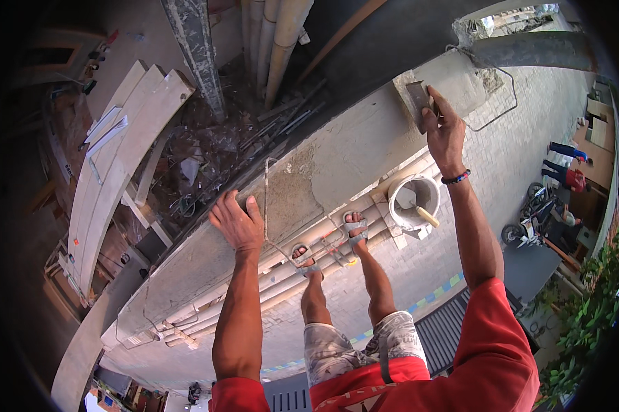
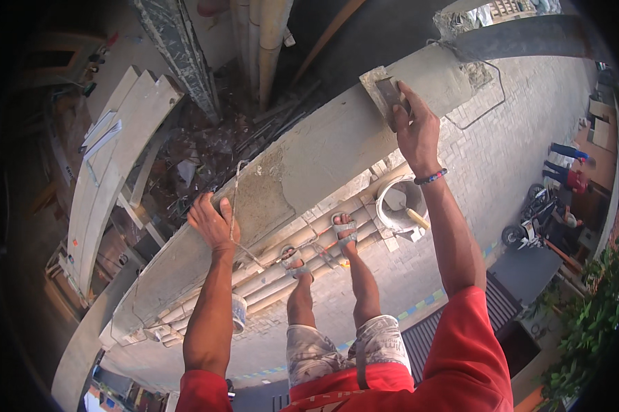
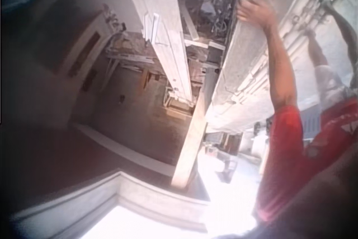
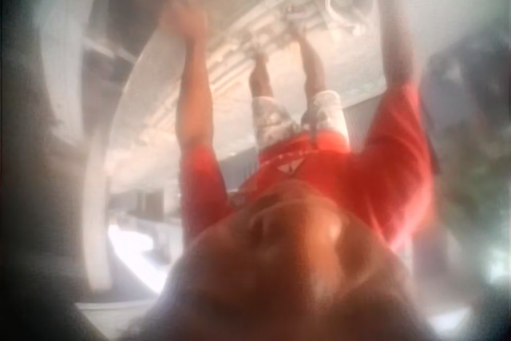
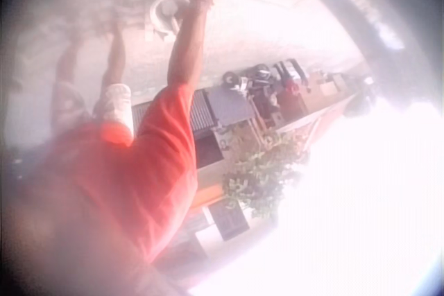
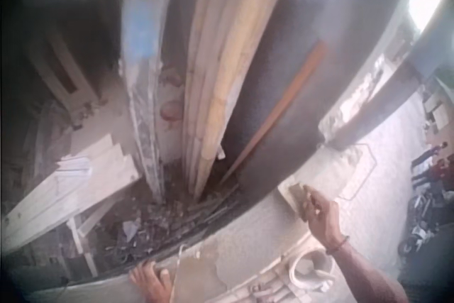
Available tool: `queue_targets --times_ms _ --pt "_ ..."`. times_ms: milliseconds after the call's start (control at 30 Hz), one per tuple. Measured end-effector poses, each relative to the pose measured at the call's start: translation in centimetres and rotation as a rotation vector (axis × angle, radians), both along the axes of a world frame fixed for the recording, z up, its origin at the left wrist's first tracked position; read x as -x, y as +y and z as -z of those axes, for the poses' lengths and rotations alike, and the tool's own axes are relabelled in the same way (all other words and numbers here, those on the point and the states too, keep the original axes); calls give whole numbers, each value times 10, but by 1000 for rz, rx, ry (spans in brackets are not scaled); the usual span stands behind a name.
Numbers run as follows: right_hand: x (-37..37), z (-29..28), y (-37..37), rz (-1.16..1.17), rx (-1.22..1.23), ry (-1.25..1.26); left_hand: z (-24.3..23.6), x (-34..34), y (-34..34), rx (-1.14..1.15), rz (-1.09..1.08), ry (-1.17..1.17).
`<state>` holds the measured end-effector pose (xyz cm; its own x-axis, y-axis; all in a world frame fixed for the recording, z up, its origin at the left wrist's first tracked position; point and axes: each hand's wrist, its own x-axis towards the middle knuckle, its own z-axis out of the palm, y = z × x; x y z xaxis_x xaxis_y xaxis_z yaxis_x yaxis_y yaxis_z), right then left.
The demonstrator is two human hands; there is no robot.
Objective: The person scoops cement from a bucket with a trowel and applies it to a wooden surface, smoothing it with a flat tool. The person repeatedly scoops and spreads the cement along the length of the surface.
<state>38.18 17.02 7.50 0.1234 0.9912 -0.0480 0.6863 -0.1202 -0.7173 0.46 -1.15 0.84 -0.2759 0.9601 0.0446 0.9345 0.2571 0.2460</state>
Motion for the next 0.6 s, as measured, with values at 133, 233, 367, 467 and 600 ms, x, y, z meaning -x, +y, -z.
queue_targets --times_ms 133,233,367,467,600 --pt "28 13 -12 -254 -206 -272 3 -3 5 -4 16 -14" --pt "82 12 -71 -546 -163 -94 6 -4 4 -18 21 -35" --pt "67 -8 -59 -432 -167 -8 3 -2 2 13 7 -12" --pt "-7 -3 13 8 -96 -168 -4 0 -1 29 1 -6" --pt "-97 15 65 70 -139 -342 -1 -9 8 0 13 -50"
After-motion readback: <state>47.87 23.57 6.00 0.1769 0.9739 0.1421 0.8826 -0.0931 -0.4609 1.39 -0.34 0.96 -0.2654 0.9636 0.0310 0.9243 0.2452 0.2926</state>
